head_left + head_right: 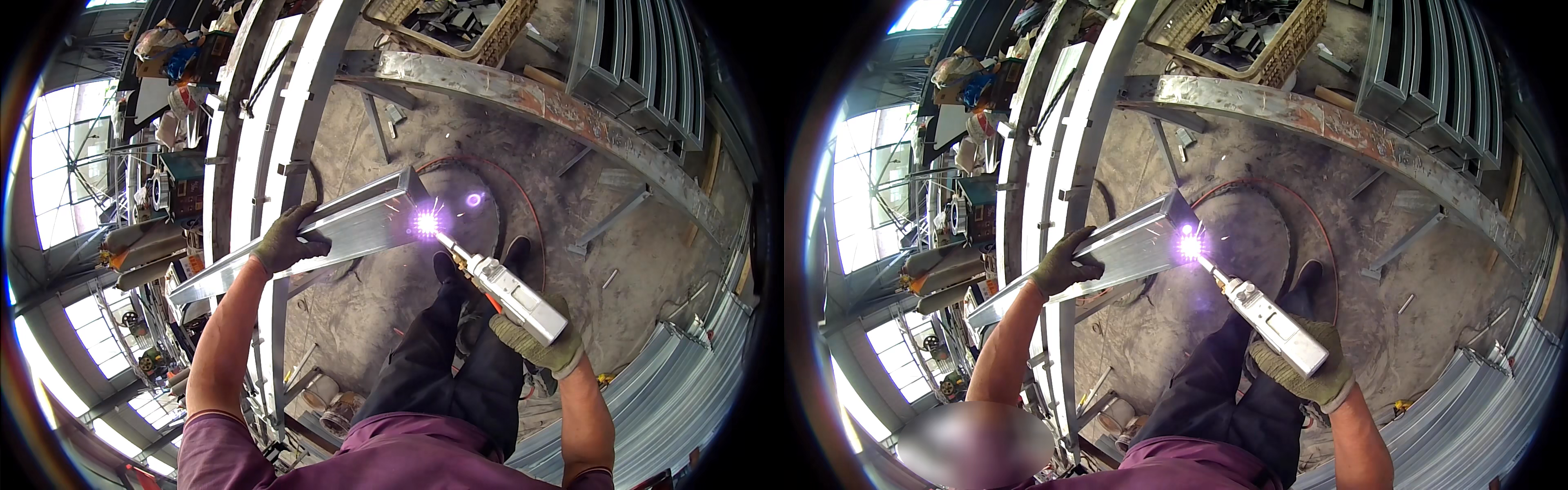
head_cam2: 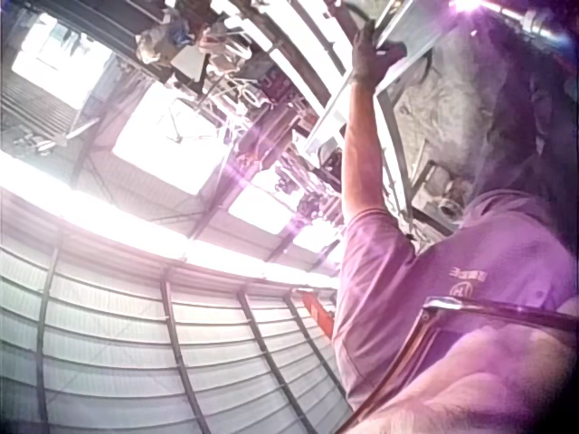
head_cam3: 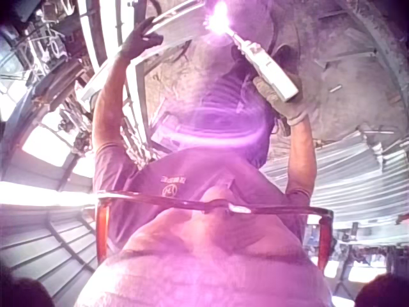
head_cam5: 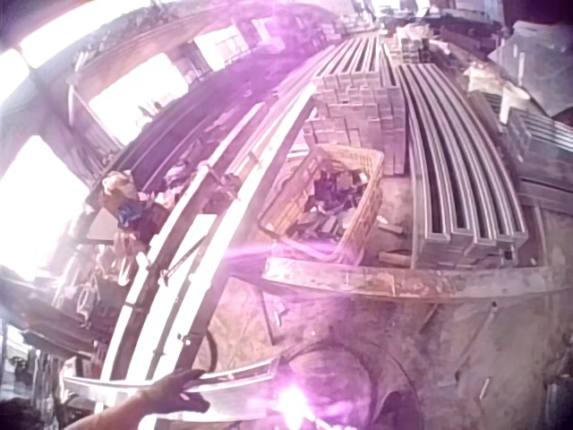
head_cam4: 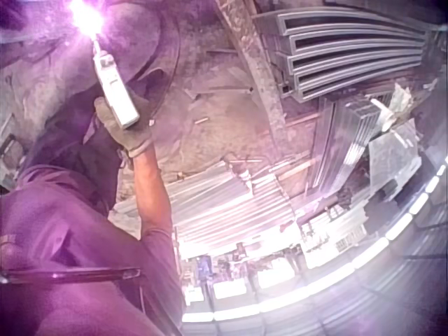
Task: The person welds seams on a rectangular metal frame using a handheld welding torch, then repositions the frame to weld additional joints. The person wears gloves and a head-mounted camera, and the workspace contains metal stock and tools.
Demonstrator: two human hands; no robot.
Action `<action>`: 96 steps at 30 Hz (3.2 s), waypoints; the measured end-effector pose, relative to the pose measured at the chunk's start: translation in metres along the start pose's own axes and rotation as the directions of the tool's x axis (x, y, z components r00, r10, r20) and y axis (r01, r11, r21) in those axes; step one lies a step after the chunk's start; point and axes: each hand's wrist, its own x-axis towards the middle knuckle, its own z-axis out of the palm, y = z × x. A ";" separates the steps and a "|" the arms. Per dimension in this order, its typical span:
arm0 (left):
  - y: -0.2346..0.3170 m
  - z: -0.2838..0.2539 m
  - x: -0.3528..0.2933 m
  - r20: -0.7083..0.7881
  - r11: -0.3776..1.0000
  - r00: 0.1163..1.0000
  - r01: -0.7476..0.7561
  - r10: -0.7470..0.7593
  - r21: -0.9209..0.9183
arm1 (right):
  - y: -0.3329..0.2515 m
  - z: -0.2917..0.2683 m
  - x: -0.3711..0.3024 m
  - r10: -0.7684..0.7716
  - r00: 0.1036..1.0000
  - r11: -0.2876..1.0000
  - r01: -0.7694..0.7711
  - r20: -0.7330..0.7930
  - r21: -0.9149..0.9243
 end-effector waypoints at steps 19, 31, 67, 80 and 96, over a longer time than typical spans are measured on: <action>0.007 -0.001 -0.001 0.005 1.000 1.000 0.003 -0.003 0.001 | 0.018 -0.007 -0.008 0.024 0.997 0.995 -0.016 0.078 -0.103; 0.010 -0.001 -0.002 -0.007 0.999 1.000 -0.002 0.002 0.037 | 0.012 -0.003 -0.005 -0.061 0.997 0.998 0.062 0.057 -0.028; -0.002 0.000 -0.002 -0.023 0.993 0.996 -0.078 0.081 0.093 | 0.010 0.006 -0.006 -0.237 0.970 0.921 0.209 -0.046 -0.329; 0.000 -0.001 -0.001 -0.020 1.000 1.000 0.008 -0.008 0.024 | -0.002 0.010 -0.008 -0.090 0.993 0.961 0.065 -0.081 -0.270; 0.001 0.038 -0.036 -0.328 0.928 0.936 0.002 0.129 0.372 | 0.032 0.025 -0.033 -0.145 0.957 0.923 0.039 -0.251 -0.384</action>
